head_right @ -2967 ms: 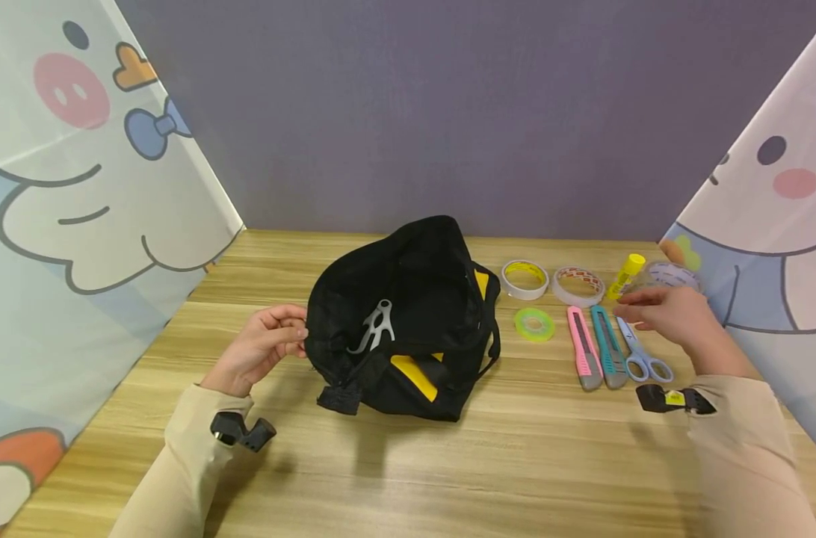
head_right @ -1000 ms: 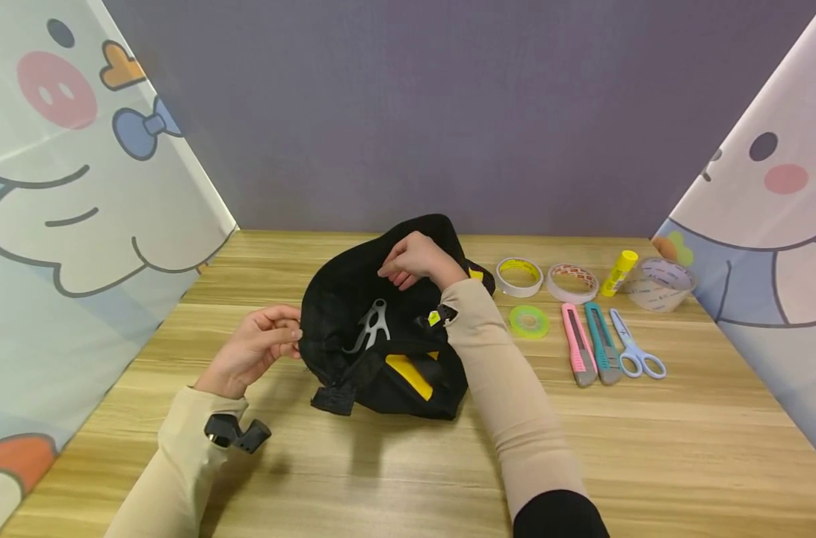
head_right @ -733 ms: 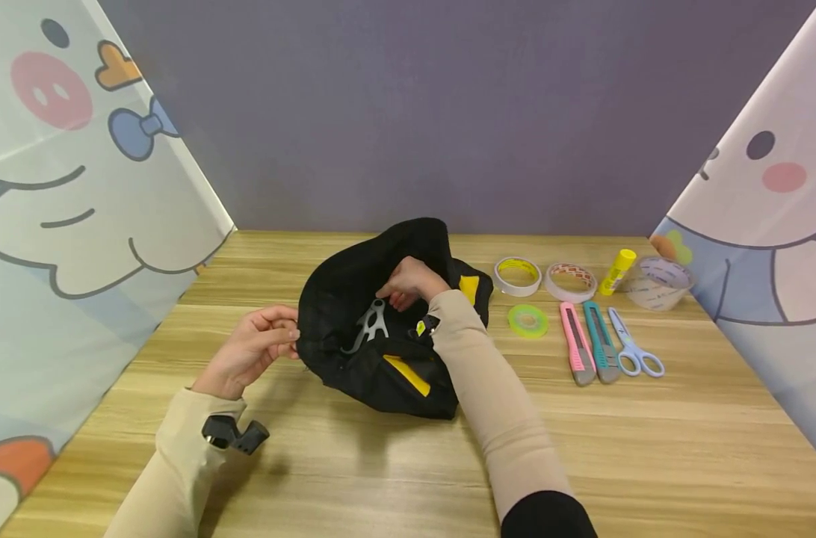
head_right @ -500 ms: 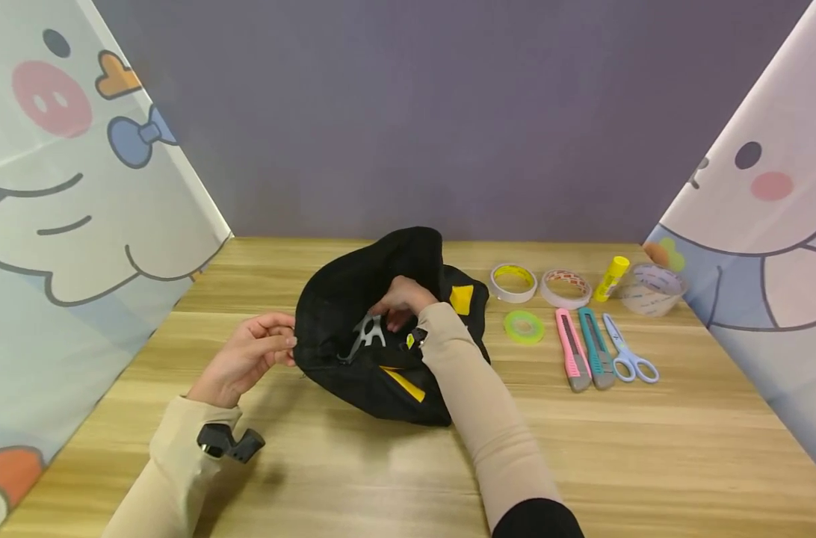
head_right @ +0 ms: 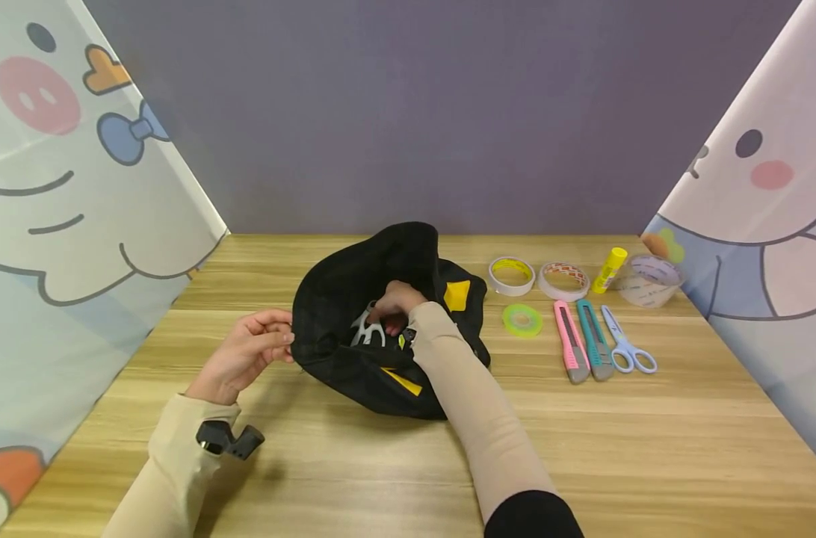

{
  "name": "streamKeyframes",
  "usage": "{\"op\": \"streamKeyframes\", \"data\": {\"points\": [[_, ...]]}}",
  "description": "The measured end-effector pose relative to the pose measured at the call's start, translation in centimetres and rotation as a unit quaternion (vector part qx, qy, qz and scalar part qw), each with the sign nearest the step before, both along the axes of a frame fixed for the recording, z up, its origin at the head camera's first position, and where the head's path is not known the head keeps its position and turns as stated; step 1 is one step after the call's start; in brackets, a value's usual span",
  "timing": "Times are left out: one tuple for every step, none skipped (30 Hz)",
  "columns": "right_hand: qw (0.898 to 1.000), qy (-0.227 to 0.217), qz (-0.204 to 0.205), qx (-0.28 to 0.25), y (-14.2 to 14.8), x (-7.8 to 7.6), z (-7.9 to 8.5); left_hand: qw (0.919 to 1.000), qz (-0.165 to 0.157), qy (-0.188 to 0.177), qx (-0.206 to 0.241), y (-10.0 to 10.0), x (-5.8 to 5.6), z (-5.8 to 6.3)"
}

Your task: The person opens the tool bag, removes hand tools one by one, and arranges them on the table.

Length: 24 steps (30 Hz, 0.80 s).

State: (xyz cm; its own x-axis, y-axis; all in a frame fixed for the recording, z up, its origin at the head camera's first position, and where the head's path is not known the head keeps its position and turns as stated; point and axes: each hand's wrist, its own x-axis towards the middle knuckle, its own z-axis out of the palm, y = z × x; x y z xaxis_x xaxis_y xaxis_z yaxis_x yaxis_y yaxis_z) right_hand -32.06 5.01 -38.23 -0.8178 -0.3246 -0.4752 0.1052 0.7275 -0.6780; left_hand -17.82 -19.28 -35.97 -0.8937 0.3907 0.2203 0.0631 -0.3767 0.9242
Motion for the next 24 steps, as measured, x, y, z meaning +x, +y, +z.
{"op": "streamKeyframes", "data": {"points": [[1.000,-0.002,0.000,-0.001,0.0,0.0,0.1,1.0000,0.001,0.000,0.000,0.0,0.0,0.0],[1.000,-0.003,0.000,0.001,-0.1,0.0,0.1,1.0000,0.001,0.000,0.000,0.0,0.0,0.0],[1.000,-0.003,0.001,0.003,-0.1,0.0,0.1,1.0000,0.002,0.000,0.001,0.0,0.0,0.0],[1.000,-0.002,0.002,0.006,-0.1,0.0,0.2,1.0000,0.002,0.000,0.001,0.0,0.0,0.0],[1.000,0.001,0.004,0.011,-0.1,0.0,0.2,1.0000,0.003,0.000,0.001,0.0,0.0,0.0],[1.000,0.005,0.006,0.020,-0.2,0.0,0.2,1.0000,0.004,-0.001,0.001,0.0,0.0,0.0],[0.999,0.011,0.007,0.030,-0.1,0.0,0.3,1.0000,0.003,-0.001,0.000,0.0,0.0,0.0],[0.999,0.017,0.009,0.041,-0.1,0.0,0.5,1.0000,0.003,-0.001,0.001,0.0,0.0,0.0],[0.998,0.025,0.012,0.054,-0.1,-0.1,0.7,1.0000,0.003,-0.001,0.000,0.0,0.0,0.0],[0.997,0.033,0.013,0.069,-0.1,-0.1,0.8,1.0000,0.003,-0.001,0.000,0.0,-0.1,0.0],[0.996,0.039,0.013,0.081,0.0,-0.2,1.0,1.0000,0.003,0.000,0.001,0.0,-0.1,0.0],[0.995,0.044,0.013,0.092,0.0,-0.3,1.2,1.0000,0.004,0.000,0.001,0.0,-0.1,0.1],[0.994,0.048,0.014,0.100,0.1,-0.4,1.3,1.0000,0.003,0.001,0.002,0.0,-0.1,0.1],[0.993,0.050,0.013,0.106,0.2,-0.5,1.4,1.0000,0.003,0.002,0.002,-0.1,-0.1,0.1],[0.993,0.048,0.011,0.109,0.3,-0.5,1.4,1.0000,0.003,0.004,0.003,-0.1,-0.2,0.1],[0.992,0.048,0.012,0.112,0.3,-0.6,1.4,1.0000,0.003,0.004,0.004,-0.2,-0.1,0.1],[0.993,0.045,0.013,0.113,0.4,-0.6,1.4,1.0000,0.002,0.004,0.005,-0.2,-0.1,0.1],[0.992,0.044,0.018,0.116,0.5,-0.6,1.4,1.0000,0.002,0.004,0.005,-0.2,-0.1,0.1],[0.992,0.044,0.023,0.119,0.6,-0.7,1.4,1.0000,0.000,0.003,0.005,-0.2,-0.1,0.1],[0.991,0.044,0.026,0.120,0.7,-0.7,1.4,1.0000,0.001,0.004,0.004,-0.2,0.0,0.1],[0.992,0.041,0.029,0.118,0.8,-0.7,1.5,1.0000,0.000,0.002,0.002,-0.2,0.0,0.1],[0.992,0.038,0.035,0.115,1.0,-0.7,1.7,1.0000,0.000,0.001,0.002,-0.2,0.0,0.2],[0.994,0.028,0.035,0.103,1.1,-0.8,1.8,1.0000,0.000,0.000,0.000,-0.2,0.0,0.2],[0.996,0.016,0.031,0.088,1.2,-0.8,2.0,1.0000,0.000,0.001,0.000,-0.2,0.1,0.2]]}}
